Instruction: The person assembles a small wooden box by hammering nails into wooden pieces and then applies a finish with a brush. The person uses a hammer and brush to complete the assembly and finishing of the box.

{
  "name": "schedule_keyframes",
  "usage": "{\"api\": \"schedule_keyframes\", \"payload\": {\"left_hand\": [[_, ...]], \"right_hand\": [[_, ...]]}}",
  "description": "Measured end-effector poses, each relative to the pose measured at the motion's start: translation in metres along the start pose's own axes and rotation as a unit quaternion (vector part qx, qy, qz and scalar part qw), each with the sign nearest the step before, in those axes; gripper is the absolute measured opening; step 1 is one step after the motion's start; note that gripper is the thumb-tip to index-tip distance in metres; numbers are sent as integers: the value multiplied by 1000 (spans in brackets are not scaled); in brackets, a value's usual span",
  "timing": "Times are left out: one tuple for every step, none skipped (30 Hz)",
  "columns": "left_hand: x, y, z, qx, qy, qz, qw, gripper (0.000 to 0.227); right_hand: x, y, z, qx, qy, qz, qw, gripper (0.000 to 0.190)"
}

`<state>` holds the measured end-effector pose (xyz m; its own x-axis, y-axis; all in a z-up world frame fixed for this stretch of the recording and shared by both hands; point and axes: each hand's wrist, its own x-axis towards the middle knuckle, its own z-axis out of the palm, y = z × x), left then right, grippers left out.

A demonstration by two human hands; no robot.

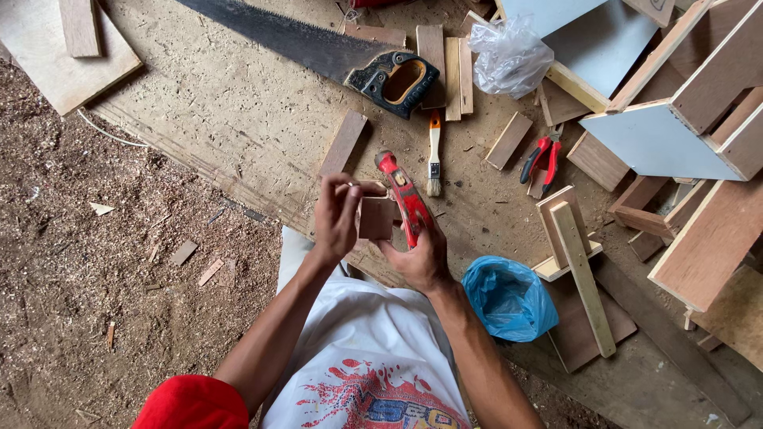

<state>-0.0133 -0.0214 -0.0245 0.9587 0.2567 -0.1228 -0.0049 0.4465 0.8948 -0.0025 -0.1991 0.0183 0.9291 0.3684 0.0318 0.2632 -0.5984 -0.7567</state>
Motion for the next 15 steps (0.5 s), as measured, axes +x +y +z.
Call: {"api": "schedule_keyframes", "payload": {"left_hand": [[2, -5, 0, -41, -4, 9, 999, 7], [6, -9, -1, -81, -6, 20, 997, 7], [9, -13, -2, -121, -9, 31, 992, 7], [11, -16, -2, -100, 5, 29, 995, 7], [13, -20, -1, -78, 18, 26, 996, 8], [14, -24, 1, -58, 31, 22, 998, 8], [14, -28, 3, -60, 28, 19, 998, 9], [16, -30, 4, -60, 27, 18, 998, 10], [18, -32, 5, -61, 25, 16, 998, 11], [19, -33, 6, -61, 24, 18, 998, 11], [20, -34, 7, -60, 24, 19, 998, 12], [19, -35, 8, -59, 23, 20, 998, 12], [18, -35, 9, -60, 26, 15, 998, 13], [18, -35, 10, -61, 29, 12, 998, 13], [18, -35, 11, -62, 33, 10, 997, 14]], "right_hand": [[-1, 2, 0, 10, -6, 7, 1000, 72], [-1, 3, 0, 20, -12, 12, 1000, 74], [-1, 3, 0, 20, -16, 10, 1000, 76], [-1, 2, -1, 20, -21, 8, 1000, 77], [-1, 1, -3, 21, -27, 6, 999, 79], [-1, -1, -5, 20, -29, 11, 999, 78], [-1, -2, -8, 19, -30, 17, 999, 78], [2, -4, -10, 19, -32, 20, 999, 78], [5, -6, -12, 16, -31, -4, 999, 81], [7, -8, -14, 12, -29, -28, 999, 85], [10, -10, -15, 8, -27, -51, 998, 89], [11, -12, -18, 12, -24, -59, 998, 88], [11, -15, -19, 16, -21, -67, 997, 88], [13, -16, -20, 21, -18, -77, 997, 87], [14, -18, -20, 19, -19, -64, 998, 86]]}}
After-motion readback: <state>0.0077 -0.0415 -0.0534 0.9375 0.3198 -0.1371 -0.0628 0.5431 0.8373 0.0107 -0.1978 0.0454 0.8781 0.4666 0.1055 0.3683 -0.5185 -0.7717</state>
